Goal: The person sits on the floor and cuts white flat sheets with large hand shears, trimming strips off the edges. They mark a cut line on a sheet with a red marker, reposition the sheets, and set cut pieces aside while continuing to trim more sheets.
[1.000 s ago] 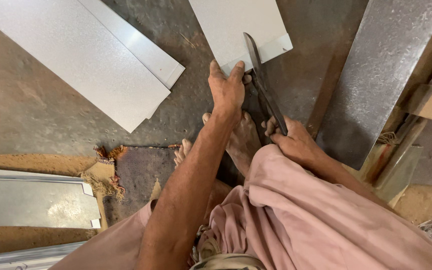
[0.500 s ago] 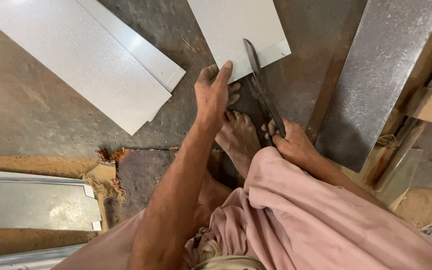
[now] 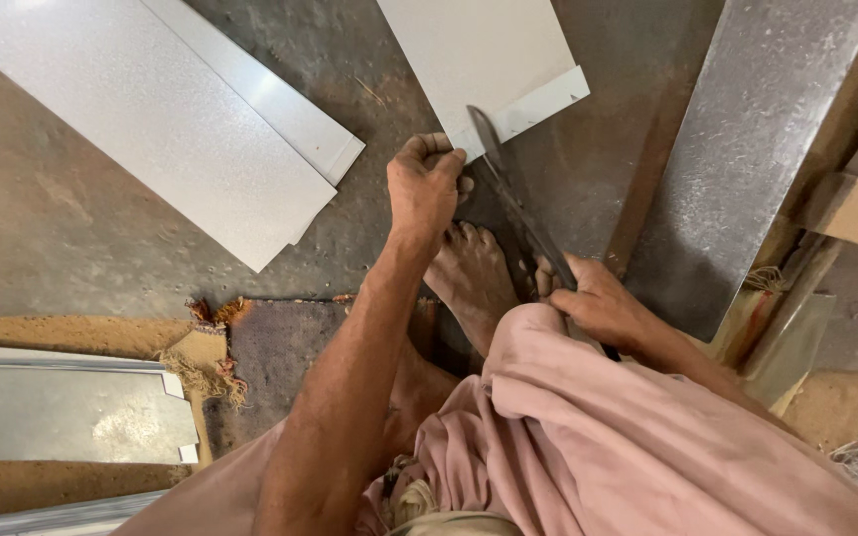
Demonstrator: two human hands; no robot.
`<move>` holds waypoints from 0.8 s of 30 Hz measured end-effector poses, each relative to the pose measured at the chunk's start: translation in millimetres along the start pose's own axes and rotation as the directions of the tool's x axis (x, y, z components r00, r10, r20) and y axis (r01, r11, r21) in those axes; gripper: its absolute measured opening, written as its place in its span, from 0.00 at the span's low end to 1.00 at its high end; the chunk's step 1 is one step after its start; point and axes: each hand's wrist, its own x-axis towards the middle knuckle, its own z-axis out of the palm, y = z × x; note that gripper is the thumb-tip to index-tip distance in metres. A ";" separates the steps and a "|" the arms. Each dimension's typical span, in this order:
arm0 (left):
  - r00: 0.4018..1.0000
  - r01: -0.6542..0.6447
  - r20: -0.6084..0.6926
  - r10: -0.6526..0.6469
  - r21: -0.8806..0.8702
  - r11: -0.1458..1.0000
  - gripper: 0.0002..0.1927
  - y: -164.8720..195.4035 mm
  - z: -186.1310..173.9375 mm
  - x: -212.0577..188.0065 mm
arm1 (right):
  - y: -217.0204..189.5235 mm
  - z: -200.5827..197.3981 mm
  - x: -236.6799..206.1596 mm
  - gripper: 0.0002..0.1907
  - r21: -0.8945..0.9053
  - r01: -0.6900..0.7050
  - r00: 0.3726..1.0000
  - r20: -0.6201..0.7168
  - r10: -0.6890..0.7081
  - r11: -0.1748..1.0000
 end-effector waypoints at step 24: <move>1.000 -0.009 0.004 0.009 -0.047 0.999 0.07 -6.7 6.1 -1.3 | 21.1 15.9 23.5 0.07 -0.120 0.101 0.991 -0.080 -0.111 0.988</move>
